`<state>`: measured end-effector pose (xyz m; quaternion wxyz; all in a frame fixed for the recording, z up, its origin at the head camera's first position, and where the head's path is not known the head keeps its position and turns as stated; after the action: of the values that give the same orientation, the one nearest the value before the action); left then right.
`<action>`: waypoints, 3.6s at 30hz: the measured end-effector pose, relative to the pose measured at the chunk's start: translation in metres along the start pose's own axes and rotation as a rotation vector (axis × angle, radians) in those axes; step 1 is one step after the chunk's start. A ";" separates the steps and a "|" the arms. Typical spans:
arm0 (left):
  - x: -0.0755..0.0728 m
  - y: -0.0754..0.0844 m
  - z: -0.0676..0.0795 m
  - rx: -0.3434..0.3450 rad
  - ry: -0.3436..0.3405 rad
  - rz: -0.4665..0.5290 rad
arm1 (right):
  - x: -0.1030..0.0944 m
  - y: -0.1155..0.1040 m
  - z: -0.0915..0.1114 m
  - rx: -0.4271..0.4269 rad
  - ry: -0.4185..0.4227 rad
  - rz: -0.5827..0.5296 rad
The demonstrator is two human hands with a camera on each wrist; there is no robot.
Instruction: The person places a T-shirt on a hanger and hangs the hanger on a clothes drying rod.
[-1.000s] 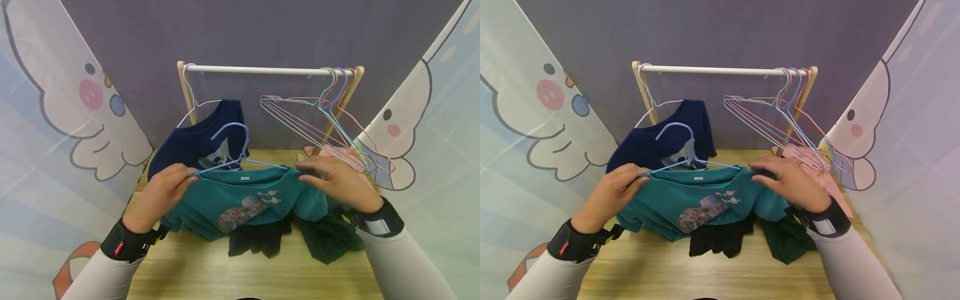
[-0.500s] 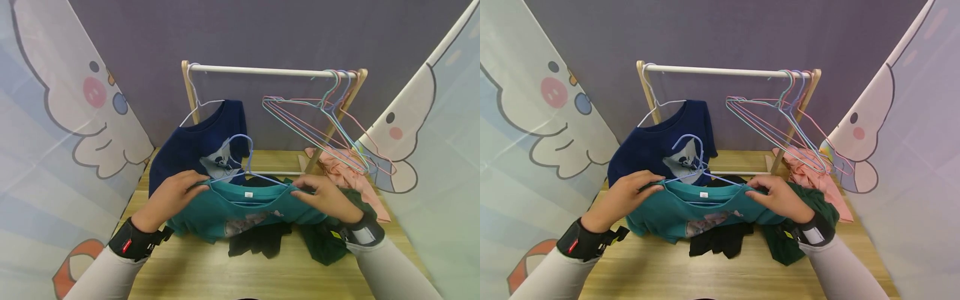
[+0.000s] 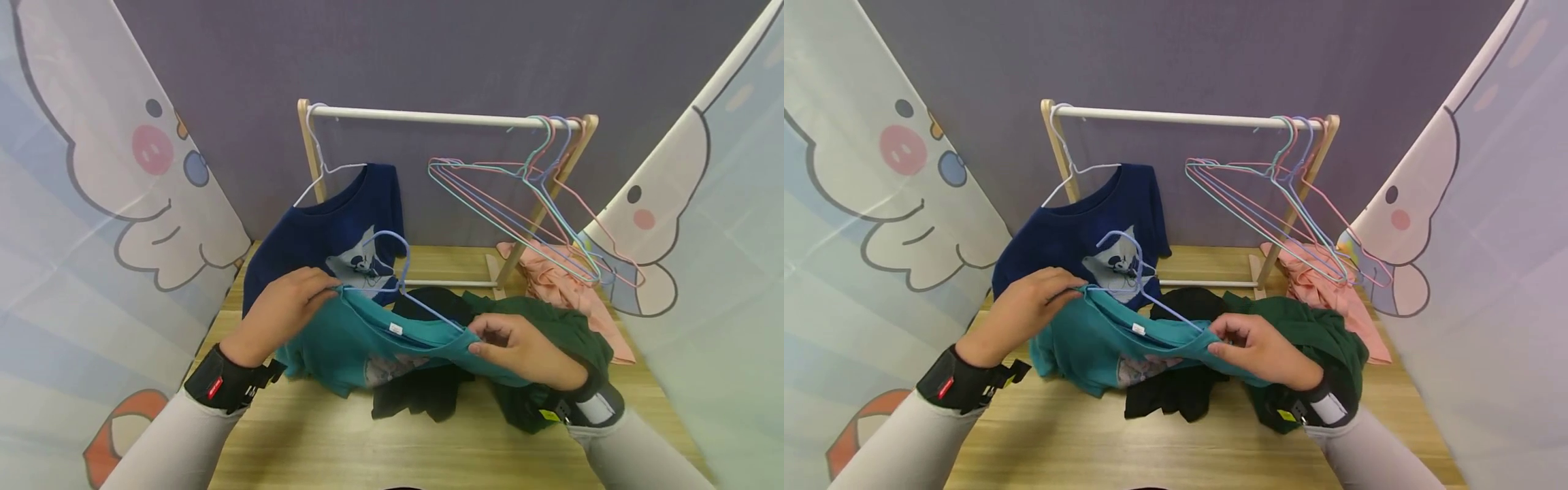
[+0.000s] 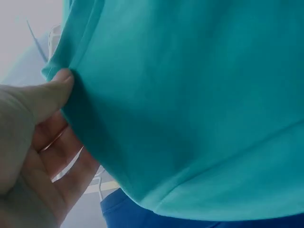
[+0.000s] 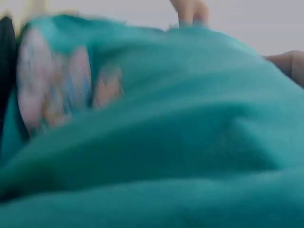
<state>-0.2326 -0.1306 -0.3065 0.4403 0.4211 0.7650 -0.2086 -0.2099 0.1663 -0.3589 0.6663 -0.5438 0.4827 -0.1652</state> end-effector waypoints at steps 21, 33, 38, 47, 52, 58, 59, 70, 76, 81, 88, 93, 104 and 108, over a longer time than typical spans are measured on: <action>-0.060 -0.106 0.028 -0.518 0.330 -0.196 | -0.088 -0.018 0.046 0.261 0.379 -0.650; -0.056 -0.092 0.013 -0.429 0.262 -0.228 | -0.040 -0.021 0.005 0.169 0.487 -0.699; -0.056 -0.084 0.008 -0.383 0.276 -0.222 | -0.028 -0.026 -0.016 0.134 0.502 -0.601; -0.063 -0.075 0.002 -0.354 0.312 -0.256 | -0.012 -0.054 -0.060 0.054 0.503 -0.422; -0.067 -0.071 -0.002 -0.356 0.321 -0.274 | -0.012 -0.085 -0.089 0.000 0.497 -0.403; -0.067 -0.071 -0.003 -0.361 0.323 -0.269 | -0.003 -0.113 -0.135 -0.063 0.485 -0.479; -0.067 -0.071 -0.003 -0.363 0.320 -0.268 | 0.001 -0.115 -0.143 -0.061 0.476 -0.502; -0.063 -0.068 -0.002 -0.393 0.313 -0.234 | 0.053 -0.101 -0.194 0.040 0.447 -0.654; -0.061 -0.064 -0.001 -0.383 0.310 -0.253 | 0.073 -0.086 -0.204 0.062 0.465 -0.711; -0.058 -0.064 0.000 -0.384 0.324 -0.255 | 0.087 -0.074 -0.213 0.091 0.424 -0.762; -0.056 -0.063 0.001 -0.380 0.352 -0.273 | 0.099 -0.062 -0.223 0.127 0.309 -0.751; -0.057 -0.065 0.001 -0.393 0.356 -0.285 | 0.096 -0.059 -0.224 0.126 0.248 -0.734; -0.056 -0.034 -0.019 -0.286 0.390 -0.234 | 0.040 -0.041 -0.187 0.115 0.327 -0.568; -0.044 -0.031 -0.024 -0.324 0.283 -0.239 | 0.011 -0.032 -0.166 0.090 0.385 -0.484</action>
<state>-0.2587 -0.1521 -0.2581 0.3627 0.2765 0.8869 -0.0728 -0.3319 0.0530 -0.3262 0.5272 -0.5718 0.4487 -0.4401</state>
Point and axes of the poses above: each hand's wrist, its own z-axis away from the middle knuckle, its own x-axis out of the palm, y = z × x, the point moved 10 cm from there along -z, towards the middle knuckle, and after that the axes turned 15 degrees about x, right-handed, at the moved point
